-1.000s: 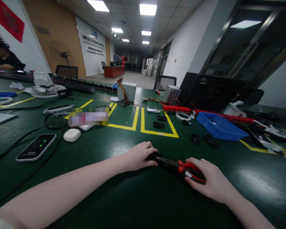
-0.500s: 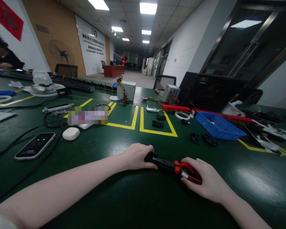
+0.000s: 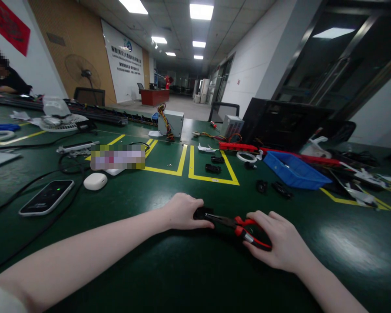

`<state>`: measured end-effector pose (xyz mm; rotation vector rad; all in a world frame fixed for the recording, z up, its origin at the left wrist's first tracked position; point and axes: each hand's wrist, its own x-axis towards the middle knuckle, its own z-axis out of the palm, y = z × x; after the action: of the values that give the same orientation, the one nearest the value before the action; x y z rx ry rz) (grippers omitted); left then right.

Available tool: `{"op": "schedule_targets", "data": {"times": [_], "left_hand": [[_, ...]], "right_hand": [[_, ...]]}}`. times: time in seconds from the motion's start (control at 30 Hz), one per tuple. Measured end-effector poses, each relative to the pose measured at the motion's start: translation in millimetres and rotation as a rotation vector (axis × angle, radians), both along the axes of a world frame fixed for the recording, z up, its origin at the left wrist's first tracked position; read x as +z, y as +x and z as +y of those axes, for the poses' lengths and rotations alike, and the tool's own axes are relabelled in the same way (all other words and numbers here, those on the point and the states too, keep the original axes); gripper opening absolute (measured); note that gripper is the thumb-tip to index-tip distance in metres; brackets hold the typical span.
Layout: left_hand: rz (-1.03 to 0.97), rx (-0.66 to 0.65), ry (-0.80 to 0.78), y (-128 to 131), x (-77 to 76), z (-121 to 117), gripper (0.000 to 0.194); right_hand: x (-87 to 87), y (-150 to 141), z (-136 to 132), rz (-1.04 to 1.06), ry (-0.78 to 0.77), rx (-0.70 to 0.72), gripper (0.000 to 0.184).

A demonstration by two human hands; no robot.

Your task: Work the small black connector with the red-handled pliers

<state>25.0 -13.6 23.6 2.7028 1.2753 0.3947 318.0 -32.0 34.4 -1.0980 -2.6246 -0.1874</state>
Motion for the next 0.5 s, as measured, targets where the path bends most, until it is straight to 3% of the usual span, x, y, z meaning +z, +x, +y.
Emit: {"op": "schedule_targets", "data": {"times": [0.3, 0.5], "left_hand": [[-0.038, -0.02, -0.013, -1.2, 0.7, -2.1, 0.041], [-0.041, 0.004, -0.005, -1.9, 0.3, -1.6, 0.043]], "right_hand": [[1.2, -3.7, -1.5, -0.008, -0.14, -0.05, 0.037], [1.8, -9.5, -2.8, 0.019, -0.152, -0.05, 0.034]]}}
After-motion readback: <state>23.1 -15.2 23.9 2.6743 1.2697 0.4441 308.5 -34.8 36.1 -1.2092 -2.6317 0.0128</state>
